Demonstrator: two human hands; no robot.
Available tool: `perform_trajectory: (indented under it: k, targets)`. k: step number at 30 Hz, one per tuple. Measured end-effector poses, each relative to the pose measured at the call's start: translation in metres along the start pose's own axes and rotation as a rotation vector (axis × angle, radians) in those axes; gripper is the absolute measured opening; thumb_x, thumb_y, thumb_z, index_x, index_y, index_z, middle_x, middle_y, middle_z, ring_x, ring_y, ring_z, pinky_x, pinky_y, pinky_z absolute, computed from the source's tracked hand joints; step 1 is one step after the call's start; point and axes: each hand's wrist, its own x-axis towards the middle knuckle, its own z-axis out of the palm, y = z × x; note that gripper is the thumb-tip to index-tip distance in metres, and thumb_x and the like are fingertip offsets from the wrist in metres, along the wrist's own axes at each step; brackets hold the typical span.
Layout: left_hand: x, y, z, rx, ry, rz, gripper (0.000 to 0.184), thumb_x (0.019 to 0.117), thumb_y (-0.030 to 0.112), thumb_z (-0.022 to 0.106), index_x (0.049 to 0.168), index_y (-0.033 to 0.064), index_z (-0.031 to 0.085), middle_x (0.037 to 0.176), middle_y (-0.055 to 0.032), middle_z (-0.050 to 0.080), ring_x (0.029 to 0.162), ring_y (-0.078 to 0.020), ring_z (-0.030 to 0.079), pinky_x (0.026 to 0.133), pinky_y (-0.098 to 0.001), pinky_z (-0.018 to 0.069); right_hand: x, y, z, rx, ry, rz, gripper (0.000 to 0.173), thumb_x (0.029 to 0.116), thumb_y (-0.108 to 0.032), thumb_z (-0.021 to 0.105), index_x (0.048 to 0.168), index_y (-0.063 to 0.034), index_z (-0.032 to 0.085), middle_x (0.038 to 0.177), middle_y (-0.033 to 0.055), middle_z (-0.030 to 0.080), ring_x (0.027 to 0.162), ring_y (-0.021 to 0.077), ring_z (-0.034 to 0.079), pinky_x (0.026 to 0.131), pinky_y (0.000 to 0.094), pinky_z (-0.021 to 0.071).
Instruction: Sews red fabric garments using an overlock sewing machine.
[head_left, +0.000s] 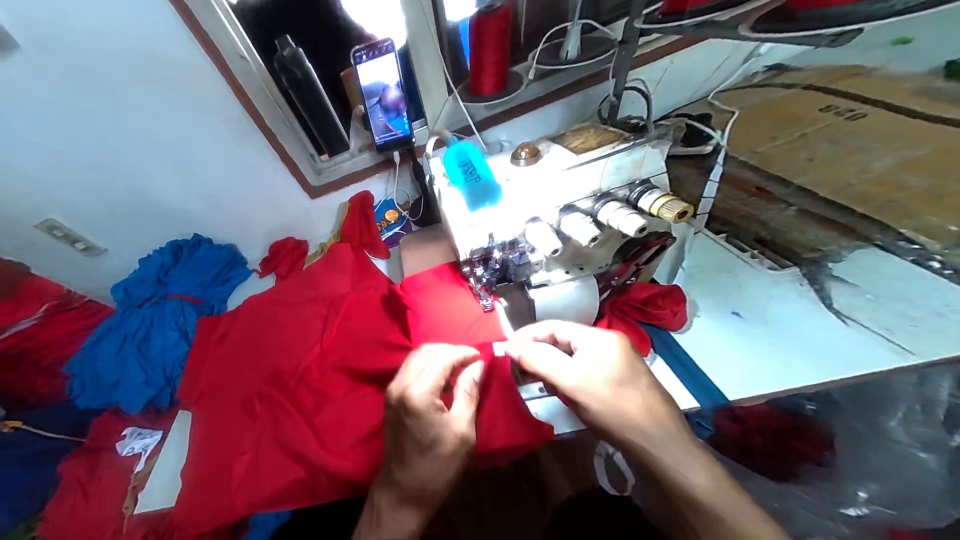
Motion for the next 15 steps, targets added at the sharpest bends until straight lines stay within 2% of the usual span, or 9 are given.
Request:
perform_trajectory:
  k: [2, 4, 8, 12, 13, 15]
  targets:
    - [0.016, -0.009, 0.003, 0.172, 0.041, 0.083, 0.016, 0.0940, 0.018, 0.066, 0.101, 0.0122, 0.080, 0.101, 0.0021, 0.076, 0.101, -0.0061, 0.070, 0.091, -0.0231, 0.0574, 0.024, -0.008, -0.002, -0.084, -0.019, 0.034, 0.011, 0.0912, -0.030, 0.076, 0.082, -0.0235, 0.076, 0.066, -0.0068, 0.065, 0.058, 0.0080, 0.060, 0.057, 0.0338, 0.0514]
    - [0.024, -0.018, 0.008, 0.244, 0.033, 0.153, 0.017, 0.0935, 0.016, 0.065, 0.101, 0.0137, 0.080, 0.105, 0.0024, 0.075, 0.107, -0.0085, 0.068, 0.093, -0.0250, 0.0559, 0.039, -0.012, 0.001, -0.143, -0.023, 0.068, 0.016, 0.0903, -0.027, 0.079, 0.077, -0.0188, 0.076, 0.064, -0.0027, 0.064, 0.057, 0.0116, 0.059, 0.057, 0.0374, 0.0492]
    - [0.030, -0.030, 0.017, 0.273, -0.074, 0.263, 0.024, 0.0944, 0.011, 0.060, 0.108, 0.0148, 0.080, 0.114, -0.0008, 0.073, 0.112, -0.0155, 0.066, 0.095, -0.0326, 0.0550, 0.044, -0.012, 0.003, -0.196, -0.002, 0.079, 0.016, 0.0871, -0.029, 0.083, 0.076, -0.0193, 0.075, 0.065, -0.0026, 0.064, 0.060, 0.0127, 0.060, 0.059, 0.0401, 0.0488]
    - [0.028, -0.034, 0.022, 0.379, -0.089, 0.347, 0.034, 0.0911, 0.009, 0.057, 0.114, 0.0187, 0.079, 0.118, -0.0027, 0.073, 0.115, -0.0205, 0.066, 0.098, -0.0383, 0.0531, 0.047, -0.010, 0.002, -0.200, -0.021, 0.089, 0.016, 0.0854, -0.029, 0.084, 0.077, -0.0197, 0.074, 0.065, -0.0032, 0.065, 0.061, 0.0124, 0.060, 0.059, 0.0397, 0.0495]
    - [0.026, -0.034, 0.023, 0.399, -0.079, 0.355, 0.034, 0.0912, 0.008, 0.056, 0.114, 0.0188, 0.080, 0.118, -0.0031, 0.073, 0.114, -0.0214, 0.067, 0.098, -0.0387, 0.0533, 0.044, -0.007, 0.003, -0.210, 0.022, 0.057, 0.014, 0.0851, -0.031, 0.084, 0.080, -0.0211, 0.075, 0.068, -0.0042, 0.066, 0.064, 0.0121, 0.062, 0.062, 0.0408, 0.0505]
    - [0.022, -0.031, 0.025, 0.442, -0.057, 0.357, 0.036, 0.0897, 0.006, 0.055, 0.113, 0.0182, 0.080, 0.118, -0.0036, 0.074, 0.113, -0.0227, 0.068, 0.097, -0.0390, 0.0545, 0.024, 0.002, 0.012, -0.302, 0.260, -0.121, 0.019, 0.0862, -0.037, 0.079, 0.094, -0.0206, 0.078, 0.085, -0.0039, 0.073, 0.081, 0.0146, 0.068, 0.072, 0.0446, 0.0540]
